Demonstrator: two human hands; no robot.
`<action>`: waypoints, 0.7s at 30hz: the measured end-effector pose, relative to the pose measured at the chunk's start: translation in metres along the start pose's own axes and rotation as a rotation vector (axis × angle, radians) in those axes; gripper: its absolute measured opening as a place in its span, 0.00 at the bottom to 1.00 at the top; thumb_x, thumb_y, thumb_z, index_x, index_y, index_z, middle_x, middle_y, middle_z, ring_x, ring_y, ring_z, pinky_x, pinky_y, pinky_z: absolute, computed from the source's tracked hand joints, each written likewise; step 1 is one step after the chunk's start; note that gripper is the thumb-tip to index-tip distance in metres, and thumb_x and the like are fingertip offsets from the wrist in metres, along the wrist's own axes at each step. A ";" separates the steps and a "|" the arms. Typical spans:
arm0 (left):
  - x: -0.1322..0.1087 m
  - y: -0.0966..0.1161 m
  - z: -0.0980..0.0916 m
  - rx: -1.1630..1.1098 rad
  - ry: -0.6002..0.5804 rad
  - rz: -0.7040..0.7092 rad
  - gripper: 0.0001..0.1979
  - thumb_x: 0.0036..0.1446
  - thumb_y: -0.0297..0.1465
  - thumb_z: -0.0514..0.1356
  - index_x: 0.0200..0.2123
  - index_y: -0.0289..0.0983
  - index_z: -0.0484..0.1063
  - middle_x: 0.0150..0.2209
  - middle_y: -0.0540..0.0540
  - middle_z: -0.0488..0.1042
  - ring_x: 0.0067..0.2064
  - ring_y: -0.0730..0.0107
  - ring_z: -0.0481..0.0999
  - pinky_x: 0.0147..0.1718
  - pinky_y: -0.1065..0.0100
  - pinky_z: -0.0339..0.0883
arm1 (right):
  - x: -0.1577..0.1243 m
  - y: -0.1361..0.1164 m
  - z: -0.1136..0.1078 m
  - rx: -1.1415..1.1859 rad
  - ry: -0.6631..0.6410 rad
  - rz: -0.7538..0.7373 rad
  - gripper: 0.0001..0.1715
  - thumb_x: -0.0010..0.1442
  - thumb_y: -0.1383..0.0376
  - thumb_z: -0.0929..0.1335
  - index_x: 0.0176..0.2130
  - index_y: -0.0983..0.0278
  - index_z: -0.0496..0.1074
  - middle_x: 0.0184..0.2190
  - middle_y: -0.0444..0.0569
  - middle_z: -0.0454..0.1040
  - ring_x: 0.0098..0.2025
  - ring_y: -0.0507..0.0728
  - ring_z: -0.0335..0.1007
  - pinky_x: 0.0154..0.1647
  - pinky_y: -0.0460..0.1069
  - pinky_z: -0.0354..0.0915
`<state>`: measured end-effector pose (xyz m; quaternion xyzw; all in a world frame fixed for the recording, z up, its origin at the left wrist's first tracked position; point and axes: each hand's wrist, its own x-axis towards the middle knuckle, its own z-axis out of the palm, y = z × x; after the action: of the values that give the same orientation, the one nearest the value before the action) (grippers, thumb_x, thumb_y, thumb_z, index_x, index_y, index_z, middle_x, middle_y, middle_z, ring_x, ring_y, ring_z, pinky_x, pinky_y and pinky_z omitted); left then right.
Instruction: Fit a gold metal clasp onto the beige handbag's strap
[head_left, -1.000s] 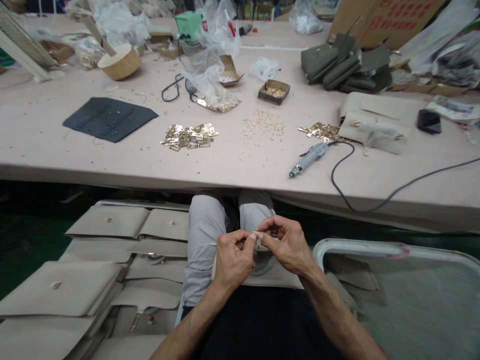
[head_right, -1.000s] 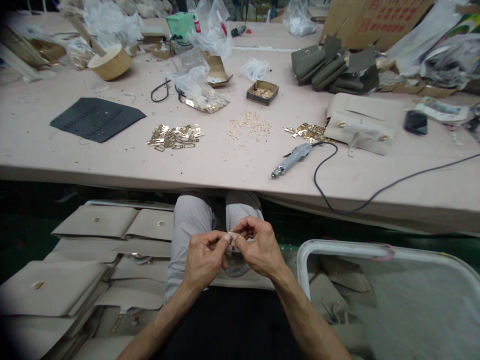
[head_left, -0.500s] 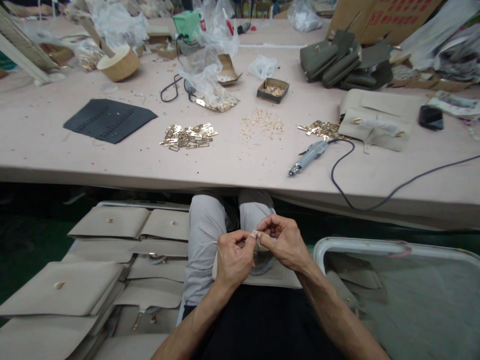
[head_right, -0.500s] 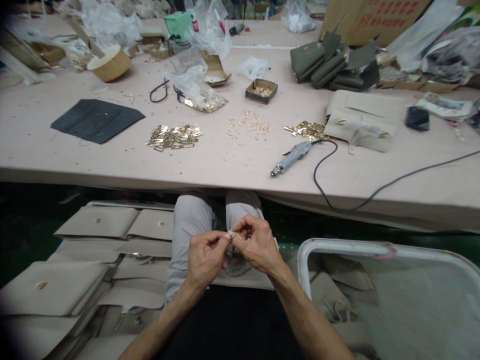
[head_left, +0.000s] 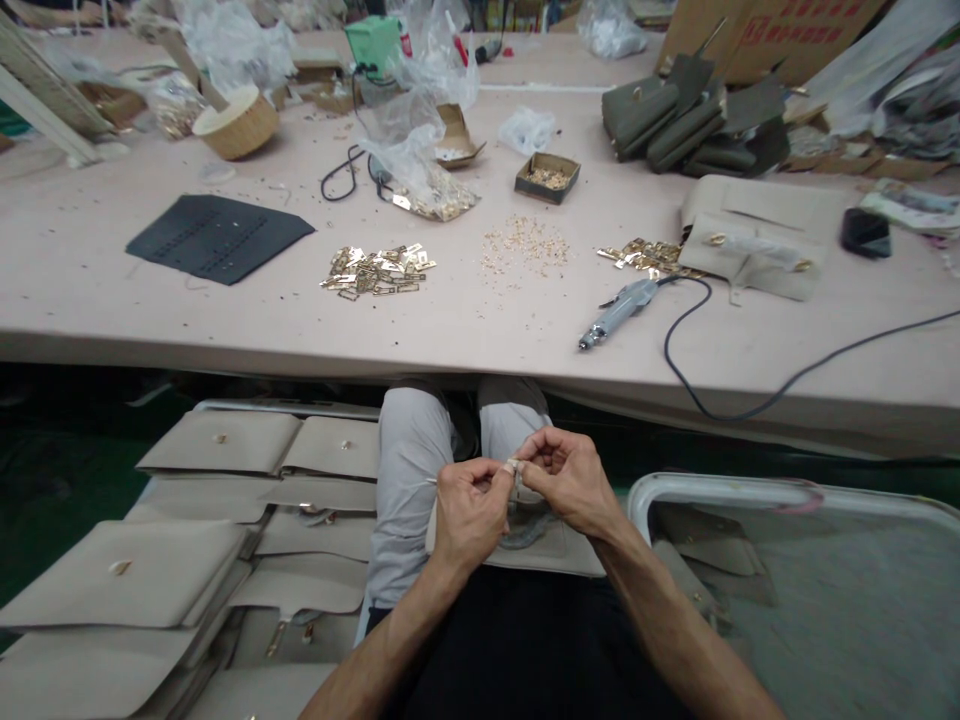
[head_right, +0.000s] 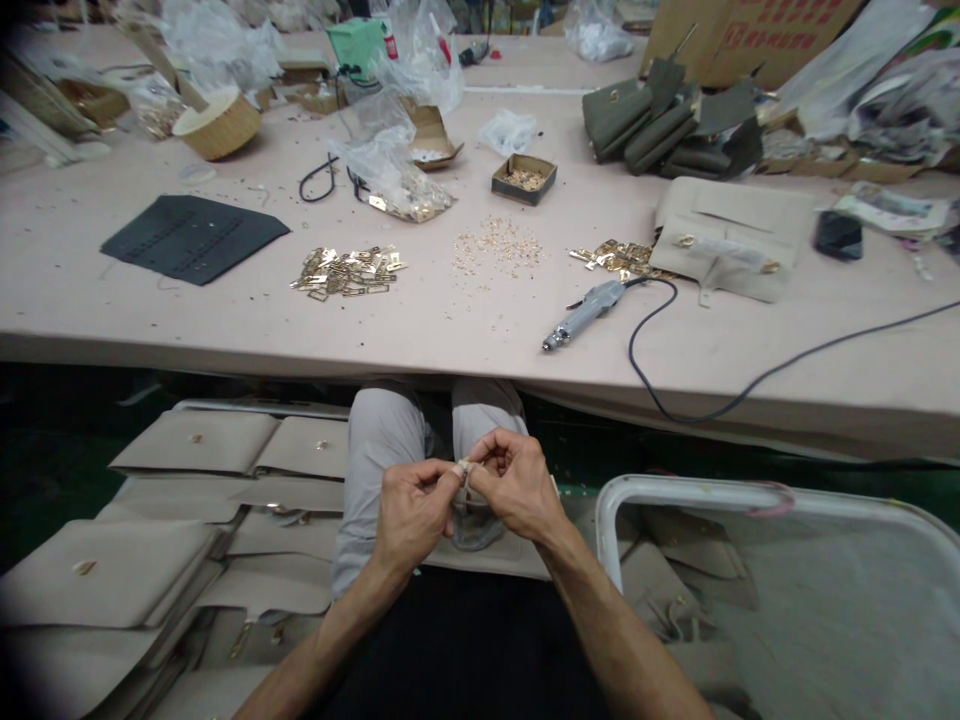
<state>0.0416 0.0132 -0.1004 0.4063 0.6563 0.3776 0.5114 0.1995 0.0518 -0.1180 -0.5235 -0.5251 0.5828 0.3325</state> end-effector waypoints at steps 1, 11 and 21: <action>0.000 -0.001 0.000 -0.001 0.000 0.000 0.16 0.61 0.40 0.62 0.29 0.34 0.82 0.12 0.52 0.69 0.13 0.71 0.68 0.14 0.74 0.56 | 0.001 0.000 0.001 0.000 0.007 0.002 0.13 0.56 0.59 0.77 0.34 0.65 0.77 0.25 0.45 0.74 0.25 0.51 0.66 0.25 0.45 0.61; 0.001 -0.006 -0.002 -0.093 -0.044 -0.014 0.16 0.61 0.40 0.63 0.29 0.33 0.80 0.12 0.51 0.70 0.13 0.73 0.68 0.15 0.75 0.57 | 0.004 -0.006 0.003 0.094 0.008 -0.020 0.21 0.56 0.52 0.79 0.39 0.66 0.78 0.29 0.48 0.77 0.29 0.55 0.74 0.31 0.48 0.72; 0.000 -0.016 0.002 -0.208 -0.213 -0.030 0.14 0.60 0.34 0.65 0.45 0.30 0.81 0.26 0.42 0.83 0.24 0.66 0.80 0.20 0.74 0.64 | 0.005 -0.013 -0.005 -0.037 0.073 -0.145 0.12 0.60 0.60 0.76 0.40 0.66 0.77 0.32 0.49 0.78 0.33 0.56 0.74 0.35 0.49 0.71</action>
<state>0.0409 0.0070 -0.1151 0.3791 0.5618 0.3903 0.6231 0.2008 0.0608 -0.1059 -0.5110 -0.5599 0.5278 0.3831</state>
